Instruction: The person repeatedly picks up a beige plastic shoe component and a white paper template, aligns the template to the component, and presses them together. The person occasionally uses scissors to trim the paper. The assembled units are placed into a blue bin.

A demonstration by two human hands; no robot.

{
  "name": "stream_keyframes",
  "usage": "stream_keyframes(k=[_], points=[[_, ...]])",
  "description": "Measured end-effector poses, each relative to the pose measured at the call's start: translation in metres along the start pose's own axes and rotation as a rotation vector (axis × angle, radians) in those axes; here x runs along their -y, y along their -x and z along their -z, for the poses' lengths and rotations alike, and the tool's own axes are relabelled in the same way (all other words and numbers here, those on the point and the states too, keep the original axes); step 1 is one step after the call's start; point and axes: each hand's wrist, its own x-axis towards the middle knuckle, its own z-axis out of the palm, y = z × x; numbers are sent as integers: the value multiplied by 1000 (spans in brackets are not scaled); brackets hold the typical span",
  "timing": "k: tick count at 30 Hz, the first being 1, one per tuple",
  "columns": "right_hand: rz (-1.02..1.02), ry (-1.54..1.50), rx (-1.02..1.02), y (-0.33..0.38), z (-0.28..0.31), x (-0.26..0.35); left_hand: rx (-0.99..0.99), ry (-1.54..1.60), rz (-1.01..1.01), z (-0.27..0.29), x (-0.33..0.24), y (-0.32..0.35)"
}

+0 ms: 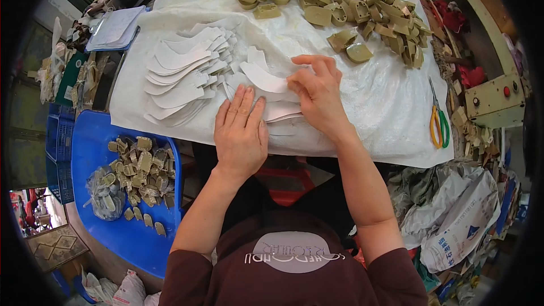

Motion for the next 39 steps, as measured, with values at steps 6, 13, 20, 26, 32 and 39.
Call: stream_keyframes(k=[6, 13, 20, 26, 32, 39], points=[[-313, -395, -242, 5, 41, -20, 41, 21, 22, 1, -2, 3], [-84, -549, -297, 35, 71, 10, 17, 311, 3, 31, -29, -2], [-274, -532, 97, 23, 88, -15, 22, 1497, 657, 28, -56, -8], [-677, 412, -177, -17, 73, -91, 76, 1615, 634, 28, -61, -2], [-372, 469, -258, -9, 56, -93, 64, 1518, 624, 27, -54, 5], [-3, 187, -300, 10, 47, -81, 104, 1541, 654, 25, -60, 3]])
